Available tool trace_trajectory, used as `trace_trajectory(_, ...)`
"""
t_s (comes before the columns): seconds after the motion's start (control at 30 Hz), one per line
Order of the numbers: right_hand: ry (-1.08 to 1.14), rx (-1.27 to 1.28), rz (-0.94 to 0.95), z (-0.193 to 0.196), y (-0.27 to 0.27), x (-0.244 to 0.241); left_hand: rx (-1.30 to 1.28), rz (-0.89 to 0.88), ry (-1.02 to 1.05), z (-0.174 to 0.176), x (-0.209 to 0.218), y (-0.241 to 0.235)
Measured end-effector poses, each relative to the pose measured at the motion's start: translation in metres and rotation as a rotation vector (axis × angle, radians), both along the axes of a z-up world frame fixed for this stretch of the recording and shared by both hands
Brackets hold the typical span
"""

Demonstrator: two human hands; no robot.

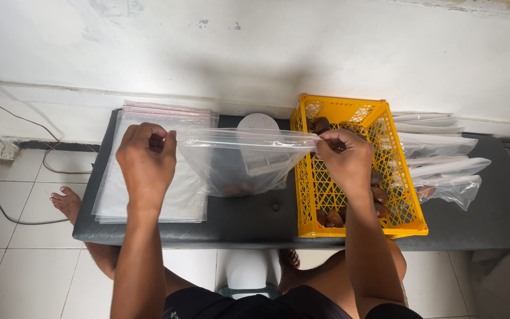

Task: The person picks two brown fruits from a yellow crate and places them on a digital scale. They then open a clear ziplock bag, transfer the fruits into the bag, and seal it. The sealed bag is placed on the table next to other bags.

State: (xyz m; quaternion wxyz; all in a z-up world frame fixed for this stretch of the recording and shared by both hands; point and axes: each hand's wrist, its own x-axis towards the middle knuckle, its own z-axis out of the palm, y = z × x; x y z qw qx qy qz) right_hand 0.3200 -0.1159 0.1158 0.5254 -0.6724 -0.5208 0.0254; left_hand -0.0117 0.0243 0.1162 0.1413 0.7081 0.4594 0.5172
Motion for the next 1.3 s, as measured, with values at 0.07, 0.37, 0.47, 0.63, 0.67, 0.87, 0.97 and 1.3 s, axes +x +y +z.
trace_trajectory(0.07, -0.111, 0.009, -0.004, 0.022, 0.000, -0.006, 0.004, 0.023, 0.038, 0.006, 0.000, 0.005)
trace_trajectory(0.37, -0.656, -0.117, 0.039, 0.026, 0.015, -0.009, -0.120, 0.048, 0.402, 0.018, -0.009, 0.013)
trace_trajectory(0.47, -0.667, -0.105, 0.002, 0.036, 0.019, -0.002, -0.128, 0.041, 0.499, 0.029, -0.014, 0.015)
trace_trajectory(0.63, -0.556, -0.069, 0.050, 0.072, 0.033, -0.003, -0.174, -0.044, 0.566, 0.081, -0.023, 0.005)
trace_trajectory(0.67, -0.566, -0.095, 0.074, 0.080, 0.034, -0.003, -0.311, -0.183, 0.596, 0.091, -0.028, 0.006)
trace_trajectory(0.87, -0.686, -0.556, 0.227, 0.130, 0.025, -0.014, -0.725, -0.608, 0.793, 0.154, -0.038, 0.002)
trace_trajectory(0.97, -0.774, -0.673, 0.353, 0.131, 0.015, -0.006, -0.697, -0.676, 0.783, 0.149, -0.049, 0.001)
trace_trajectory(1.3, -0.888, -0.842, 0.651, 0.118, 0.002, 0.007, -0.623, -0.639, 1.032, 0.120, -0.066, -0.013)
